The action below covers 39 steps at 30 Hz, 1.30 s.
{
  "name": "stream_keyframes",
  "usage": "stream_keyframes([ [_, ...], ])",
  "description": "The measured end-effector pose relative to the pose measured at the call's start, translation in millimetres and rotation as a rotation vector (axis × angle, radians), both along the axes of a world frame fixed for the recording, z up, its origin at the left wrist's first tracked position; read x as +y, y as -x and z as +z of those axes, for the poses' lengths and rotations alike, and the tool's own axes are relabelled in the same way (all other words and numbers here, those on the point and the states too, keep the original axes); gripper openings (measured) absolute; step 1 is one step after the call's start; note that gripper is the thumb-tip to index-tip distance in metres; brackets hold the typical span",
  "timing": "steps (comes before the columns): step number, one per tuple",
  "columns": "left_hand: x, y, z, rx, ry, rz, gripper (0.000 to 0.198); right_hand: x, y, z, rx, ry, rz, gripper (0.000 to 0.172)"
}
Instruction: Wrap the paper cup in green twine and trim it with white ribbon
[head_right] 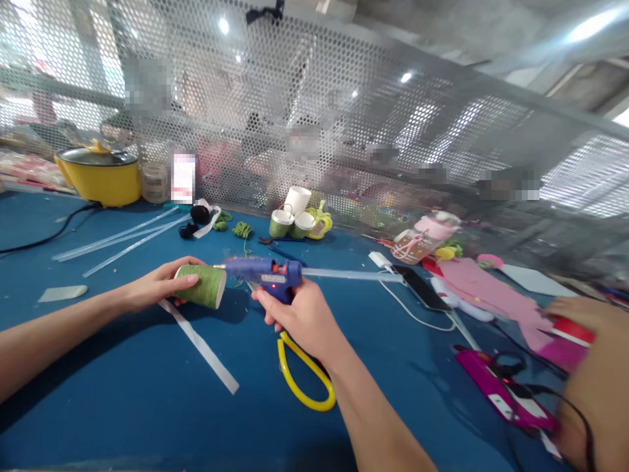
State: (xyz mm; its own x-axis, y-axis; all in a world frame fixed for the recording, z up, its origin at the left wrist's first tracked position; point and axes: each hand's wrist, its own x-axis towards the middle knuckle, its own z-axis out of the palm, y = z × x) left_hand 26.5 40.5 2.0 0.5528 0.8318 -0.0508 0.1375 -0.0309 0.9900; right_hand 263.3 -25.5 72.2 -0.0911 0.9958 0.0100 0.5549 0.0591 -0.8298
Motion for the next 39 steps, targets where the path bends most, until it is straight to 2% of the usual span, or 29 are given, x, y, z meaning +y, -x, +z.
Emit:
stream_keyframes([
  [7, 1.0, -3.2, -5.3, -0.024, 0.002, 0.129, 0.04, -3.3, -3.0, -3.4, -0.151, -0.046, -0.04, 0.022],
  [17, 0.8, -6.1, -2.6, -0.021, 0.021, 0.156, 0.042, -3.0, -4.1, -7.2, -0.283, -0.095, 0.011, 0.026],
  [29, -1.7, -6.2, -0.8, -0.006, 0.021, 0.168, 0.043, -3.4, -1.9, -4.8, -0.326, -0.167, -0.004, 0.023],
  [39, -1.6, -6.7, -0.6, 0.011, 0.003, 0.168, 0.044, -5.5, -2.3, -4.8, -0.329, -0.145, 0.008, 0.025],
])
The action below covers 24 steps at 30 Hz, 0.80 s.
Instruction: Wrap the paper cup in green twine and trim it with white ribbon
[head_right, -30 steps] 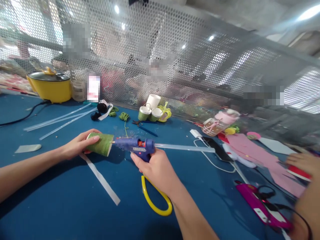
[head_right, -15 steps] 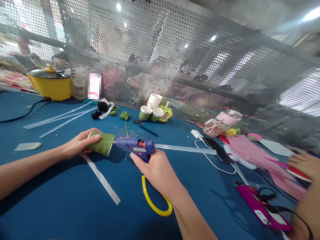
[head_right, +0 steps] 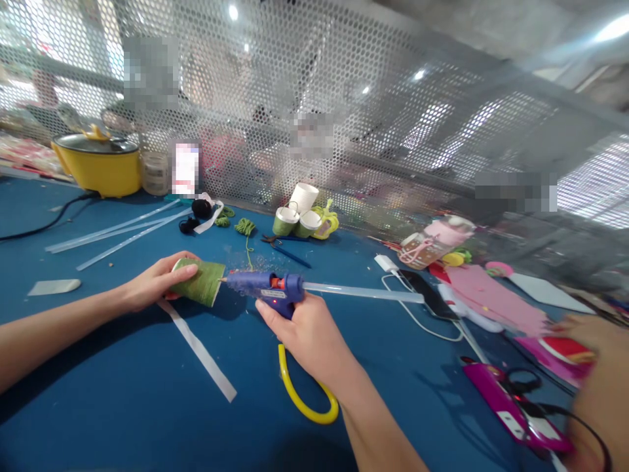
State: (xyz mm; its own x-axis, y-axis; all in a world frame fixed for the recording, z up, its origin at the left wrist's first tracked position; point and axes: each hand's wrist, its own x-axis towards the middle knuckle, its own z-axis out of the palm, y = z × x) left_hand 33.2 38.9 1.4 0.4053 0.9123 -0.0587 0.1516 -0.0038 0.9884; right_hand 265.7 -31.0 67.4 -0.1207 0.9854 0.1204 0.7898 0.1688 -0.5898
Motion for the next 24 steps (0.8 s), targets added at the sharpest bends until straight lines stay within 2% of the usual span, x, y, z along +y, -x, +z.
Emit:
stream_keyframes([
  [14, -1.5, 1.5, -1.0, 0.024, -0.048, -0.019, 0.045, 3.0, 2.8, 0.4, 0.065, 0.054, -0.078, 0.031],
  [24, -2.1, 1.4, 0.0, 0.034, -0.048, -0.022, 0.046, 4.7, 1.3, -0.7, 0.066, 0.079, -0.073, 0.033],
])
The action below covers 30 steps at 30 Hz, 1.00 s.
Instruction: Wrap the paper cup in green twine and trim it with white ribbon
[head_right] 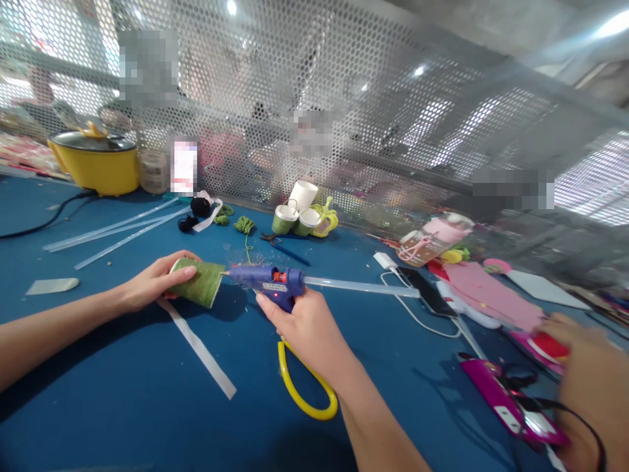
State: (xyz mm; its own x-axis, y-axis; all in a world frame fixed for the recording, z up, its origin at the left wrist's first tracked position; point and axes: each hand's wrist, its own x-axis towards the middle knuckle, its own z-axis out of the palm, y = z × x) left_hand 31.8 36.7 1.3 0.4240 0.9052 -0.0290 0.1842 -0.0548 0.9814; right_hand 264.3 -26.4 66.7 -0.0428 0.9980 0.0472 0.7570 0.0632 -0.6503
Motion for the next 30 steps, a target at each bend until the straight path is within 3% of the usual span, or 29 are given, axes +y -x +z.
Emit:
stream_keyframes([
  [12, -0.3, -0.3, 0.9, -0.053, 0.045, 0.002, 0.042, -0.9, -2.8, 1.2, -0.004, 0.023, 0.093, 0.039],
  [24, -1.1, 1.6, -1.5, -0.017, 0.012, -0.03, 0.044, 2.0, 0.5, -0.5, 0.032, 0.054, 0.003, 0.042],
  [30, -1.3, -0.7, -0.8, -0.022, -0.004, -0.026, 0.045, 3.2, -0.5, -0.2, 0.053, 0.041, 0.055, 0.041],
])
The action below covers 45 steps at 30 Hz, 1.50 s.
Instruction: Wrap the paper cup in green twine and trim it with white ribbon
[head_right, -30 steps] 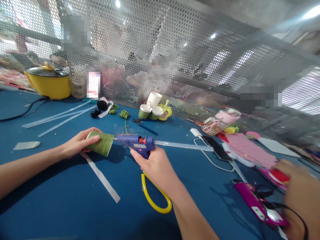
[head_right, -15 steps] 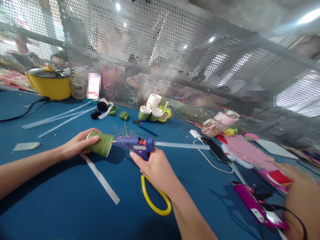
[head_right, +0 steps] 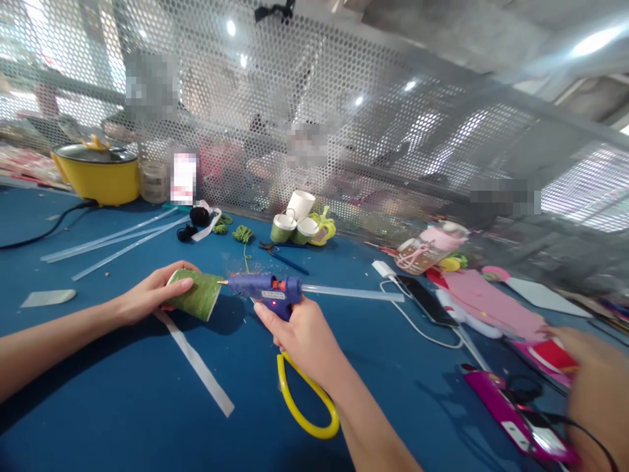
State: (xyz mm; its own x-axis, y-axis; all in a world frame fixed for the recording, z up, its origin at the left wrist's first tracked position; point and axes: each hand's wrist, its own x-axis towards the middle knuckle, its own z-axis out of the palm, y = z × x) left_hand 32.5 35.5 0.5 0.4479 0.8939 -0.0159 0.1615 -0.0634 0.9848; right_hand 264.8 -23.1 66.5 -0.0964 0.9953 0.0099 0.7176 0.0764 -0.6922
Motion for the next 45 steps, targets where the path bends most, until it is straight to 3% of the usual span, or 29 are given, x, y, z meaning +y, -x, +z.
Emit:
stream_keyframes([
  [17, 0, 0, -0.1, -0.017, -0.003, -0.01, 0.044, -1, -6, 1.2, -0.021, 0.015, 0.048, 0.042],
  [45, -4, 2, 4.4, 0.069, -0.012, -0.007, 0.044, 0, -5, -0.1, -0.008, 0.042, -0.024, 0.043],
])
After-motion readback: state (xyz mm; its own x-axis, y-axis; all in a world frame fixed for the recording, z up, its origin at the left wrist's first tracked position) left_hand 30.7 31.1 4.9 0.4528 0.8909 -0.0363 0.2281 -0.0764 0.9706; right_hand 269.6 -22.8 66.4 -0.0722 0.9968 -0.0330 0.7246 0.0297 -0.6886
